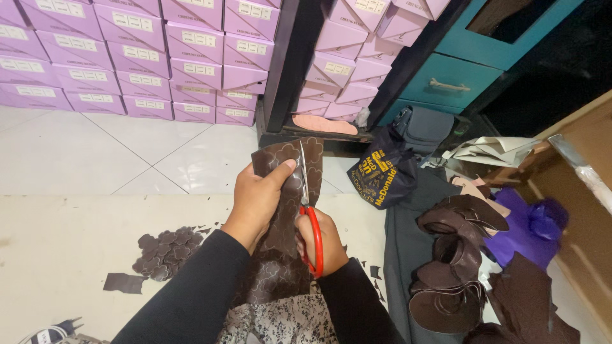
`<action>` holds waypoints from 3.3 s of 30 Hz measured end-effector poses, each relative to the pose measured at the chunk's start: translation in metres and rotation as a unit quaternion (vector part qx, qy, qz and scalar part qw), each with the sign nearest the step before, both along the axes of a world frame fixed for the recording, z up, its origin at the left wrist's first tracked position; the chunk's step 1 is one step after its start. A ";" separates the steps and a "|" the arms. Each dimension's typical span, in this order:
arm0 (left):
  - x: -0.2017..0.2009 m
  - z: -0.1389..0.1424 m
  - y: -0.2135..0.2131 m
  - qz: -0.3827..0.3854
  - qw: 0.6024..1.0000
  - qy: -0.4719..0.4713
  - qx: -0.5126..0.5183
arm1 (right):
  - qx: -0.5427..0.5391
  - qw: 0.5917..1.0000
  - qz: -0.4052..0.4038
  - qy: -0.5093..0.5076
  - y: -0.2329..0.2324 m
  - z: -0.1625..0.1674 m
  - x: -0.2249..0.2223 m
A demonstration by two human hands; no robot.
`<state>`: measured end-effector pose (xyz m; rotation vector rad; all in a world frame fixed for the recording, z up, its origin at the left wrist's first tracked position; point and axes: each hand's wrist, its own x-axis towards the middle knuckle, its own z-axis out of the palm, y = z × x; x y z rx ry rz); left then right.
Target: The person cuts a brown patterned fabric using red-handled scissors, following a pre-drawn outline to create a specific shape. The person holds the fabric with one hand and uses the scissors with the other to carefully trace the design.
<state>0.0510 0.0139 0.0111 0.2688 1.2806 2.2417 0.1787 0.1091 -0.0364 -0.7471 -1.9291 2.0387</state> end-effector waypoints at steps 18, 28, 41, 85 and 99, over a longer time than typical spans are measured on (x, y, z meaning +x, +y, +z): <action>-0.025 -0.007 -0.018 -0.019 0.996 0.078 -0.036 | 0.056 0.996 0.062 -0.002 -0.007 0.003 0.002; -0.020 -0.005 -0.015 0.018 0.984 0.152 -0.089 | 0.024 0.998 0.057 -0.008 -0.011 0.003 -0.001; -0.005 0.003 -0.008 0.078 0.965 0.205 -0.144 | 0.003 0.999 0.021 0.026 -0.012 0.002 -0.005; -0.002 0.007 -0.013 0.089 0.968 0.204 -0.116 | 0.174 0.984 0.005 0.035 -0.012 0.005 -0.001; -0.005 0.008 -0.017 0.099 0.970 0.190 -0.118 | 0.125 0.990 0.051 0.051 -0.017 0.018 -0.001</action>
